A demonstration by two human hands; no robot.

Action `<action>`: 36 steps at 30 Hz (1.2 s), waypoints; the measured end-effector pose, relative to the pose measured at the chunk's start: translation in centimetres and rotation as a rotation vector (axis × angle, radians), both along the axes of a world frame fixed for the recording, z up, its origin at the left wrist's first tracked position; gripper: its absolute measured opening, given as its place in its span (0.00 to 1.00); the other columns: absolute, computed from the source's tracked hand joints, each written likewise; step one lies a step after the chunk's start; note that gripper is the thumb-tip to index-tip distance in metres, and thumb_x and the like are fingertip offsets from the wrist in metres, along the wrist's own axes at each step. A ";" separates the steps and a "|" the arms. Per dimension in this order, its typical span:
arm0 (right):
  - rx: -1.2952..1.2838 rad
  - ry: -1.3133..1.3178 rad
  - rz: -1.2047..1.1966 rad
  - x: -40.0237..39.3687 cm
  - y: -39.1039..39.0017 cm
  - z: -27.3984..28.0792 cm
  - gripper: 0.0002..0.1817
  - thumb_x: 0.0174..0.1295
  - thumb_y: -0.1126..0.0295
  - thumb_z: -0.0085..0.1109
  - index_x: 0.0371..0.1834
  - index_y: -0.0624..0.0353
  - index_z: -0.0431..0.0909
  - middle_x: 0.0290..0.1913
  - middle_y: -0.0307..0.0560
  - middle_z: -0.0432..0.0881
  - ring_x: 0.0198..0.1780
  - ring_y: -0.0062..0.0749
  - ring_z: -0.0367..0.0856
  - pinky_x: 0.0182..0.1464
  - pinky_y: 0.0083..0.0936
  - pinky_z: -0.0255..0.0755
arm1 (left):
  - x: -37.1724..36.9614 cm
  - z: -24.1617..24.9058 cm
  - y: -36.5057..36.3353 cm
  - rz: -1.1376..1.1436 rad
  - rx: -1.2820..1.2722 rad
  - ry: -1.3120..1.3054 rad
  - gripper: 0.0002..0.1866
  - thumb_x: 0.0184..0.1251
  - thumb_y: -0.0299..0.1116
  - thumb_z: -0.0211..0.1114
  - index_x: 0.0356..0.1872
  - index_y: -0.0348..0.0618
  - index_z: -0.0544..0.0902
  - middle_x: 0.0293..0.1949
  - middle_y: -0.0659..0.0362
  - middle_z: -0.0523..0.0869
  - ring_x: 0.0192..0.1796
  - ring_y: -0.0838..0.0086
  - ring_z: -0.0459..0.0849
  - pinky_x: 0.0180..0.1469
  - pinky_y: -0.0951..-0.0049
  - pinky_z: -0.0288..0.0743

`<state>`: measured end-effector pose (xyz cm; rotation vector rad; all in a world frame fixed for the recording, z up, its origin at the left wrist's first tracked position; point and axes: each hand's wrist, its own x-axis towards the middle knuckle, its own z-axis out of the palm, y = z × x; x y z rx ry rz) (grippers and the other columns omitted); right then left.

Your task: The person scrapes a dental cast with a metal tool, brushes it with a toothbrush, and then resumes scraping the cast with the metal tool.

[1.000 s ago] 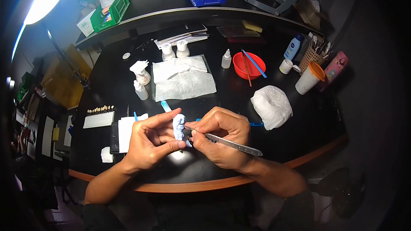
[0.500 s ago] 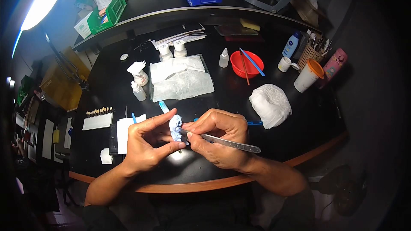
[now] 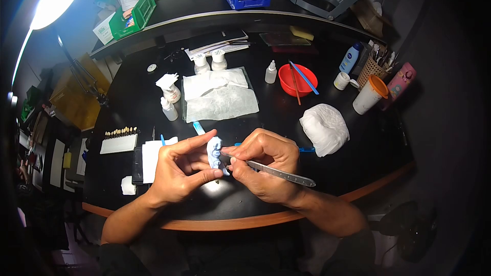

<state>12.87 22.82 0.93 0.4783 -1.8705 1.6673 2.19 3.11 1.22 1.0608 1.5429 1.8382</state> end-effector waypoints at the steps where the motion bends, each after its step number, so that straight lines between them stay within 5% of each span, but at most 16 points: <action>1: 0.010 -0.011 -0.009 0.0 0.0 0.1 0.06 0.66 0.84 0.66 0.38 0.64 0.78 0.39 0.51 0.82 0.39 0.30 0.91 0.60 0.42 0.88 | -0.1 -0.1 0.0 -0.026 0.005 -0.047 0.36 0.63 0.14 0.76 0.74 0.31 0.74 0.56 0.44 0.88 0.52 0.69 0.92 0.58 0.70 0.89; 7: -0.031 -0.062 0.011 0.1 0.3 0.7 0.05 0.66 0.84 0.65 0.36 0.65 0.78 0.36 0.51 0.82 0.37 0.30 0.90 0.59 0.43 0.88 | -0.4 0.1 -0.1 -0.046 0.016 -0.084 0.36 0.62 0.15 0.76 0.73 0.31 0.75 0.54 0.47 0.89 0.52 0.71 0.91 0.55 0.73 0.89; 8: -0.037 -0.068 -0.005 0.0 0.5 1.3 0.06 0.64 0.84 0.66 0.36 0.66 0.77 0.34 0.51 0.82 0.39 0.32 0.89 0.59 0.45 0.87 | -0.3 0.2 -0.1 0.024 0.002 -0.004 0.35 0.61 0.15 0.77 0.71 0.31 0.76 0.52 0.49 0.90 0.50 0.73 0.91 0.53 0.74 0.89; 9: -0.104 -0.135 -0.055 0.2 0.6 1.9 0.05 0.65 0.83 0.64 0.31 0.66 0.81 0.34 0.50 0.85 0.40 0.30 0.89 0.58 0.36 0.86 | -0.3 0.4 -0.1 0.093 -0.014 0.070 0.35 0.59 0.16 0.78 0.70 0.31 0.78 0.49 0.50 0.90 0.48 0.74 0.91 0.51 0.75 0.89; 11: 0.001 -0.211 -0.046 0.5 2.4 2.9 0.10 0.68 0.76 0.57 0.28 0.67 0.80 0.33 0.50 0.86 0.40 0.33 0.89 0.55 0.36 0.86 | -0.7 0.9 0.1 0.337 -0.019 0.546 0.32 0.51 0.18 0.79 0.62 0.33 0.85 0.42 0.51 0.91 0.40 0.75 0.91 0.43 0.77 0.88; 14: 0.147 -0.363 -0.065 1.0 2.6 3.4 0.16 0.67 0.69 0.50 0.25 0.67 0.79 0.29 0.51 0.85 0.35 0.30 0.85 0.42 0.30 0.80 | -1.6 1.1 -0.2 0.418 0.004 0.853 0.31 0.49 0.19 0.78 0.60 0.34 0.87 0.42 0.51 0.91 0.38 0.71 0.91 0.41 0.75 0.87; 16: 0.138 -0.510 0.049 1.8 2.0 3.8 0.14 0.66 0.69 0.51 0.26 0.65 0.78 0.25 0.48 0.83 0.30 0.26 0.82 0.32 0.31 0.73 | -1.7 1.3 -0.3 0.437 -0.001 0.841 0.30 0.49 0.19 0.78 0.60 0.34 0.87 0.42 0.50 0.91 0.38 0.71 0.91 0.41 0.75 0.87; 17: 0.201 -0.530 0.118 1.8 1.3 3.9 0.12 0.65 0.68 0.52 0.27 0.65 0.77 0.21 0.49 0.82 0.22 0.34 0.81 0.29 0.35 0.73 | -1.8 1.3 -0.2 0.445 0.002 0.834 0.30 0.49 0.19 0.77 0.60 0.34 0.87 0.42 0.50 0.91 0.38 0.71 0.91 0.41 0.75 0.87; 21: 0.841 -0.459 0.200 1.9 -1.0 2.4 0.11 0.62 0.67 0.60 0.29 0.65 0.78 0.21 0.58 0.82 0.22 0.60 0.82 0.30 0.47 0.78 | -2.1 1.0 -0.2 0.419 -0.039 0.745 0.33 0.48 0.18 0.78 0.63 0.33 0.85 0.40 0.56 0.89 0.39 0.78 0.89 0.42 0.77 0.87; 29: 1.146 -0.409 0.176 2.5 -2.3 0.3 0.14 0.64 0.62 0.67 0.33 0.62 0.77 0.22 0.52 0.82 0.23 0.53 0.85 0.26 0.45 0.76 | -1.8 1.4 -0.3 0.362 -0.112 0.465 0.32 0.51 0.18 0.79 0.63 0.34 0.85 0.43 0.54 0.92 0.40 0.78 0.90 0.43 0.77 0.88; 30: 1.126 -0.456 0.182 2.6 -2.2 1.3 0.13 0.58 0.64 0.71 0.32 0.65 0.82 0.26 0.57 0.85 0.30 0.55 0.88 0.31 0.46 0.80 | -1.7 1.4 -0.3 0.354 -0.111 0.435 0.32 0.52 0.18 0.79 0.63 0.34 0.85 0.43 0.54 0.92 0.40 0.78 0.90 0.43 0.78 0.88; 34: 1.026 -0.317 0.173 2.6 -0.3 2.4 0.14 0.61 0.59 0.73 0.33 0.60 0.88 0.35 0.49 0.87 0.41 0.46 0.84 0.44 0.39 0.81 | -1.9 1.5 -0.3 0.332 -0.153 0.422 0.31 0.53 0.18 0.79 0.63 0.34 0.84 0.43 0.54 0.91 0.40 0.79 0.89 0.43 0.78 0.88; 36: 0.905 -0.307 0.185 2.1 1.1 2.7 0.13 0.61 0.61 0.73 0.33 0.61 0.88 0.34 0.50 0.87 0.40 0.47 0.85 0.44 0.40 0.80 | -2.0 1.4 -0.4 0.288 -0.186 0.403 0.32 0.54 0.18 0.79 0.64 0.33 0.83 0.44 0.54 0.91 0.42 0.78 0.90 0.46 0.77 0.89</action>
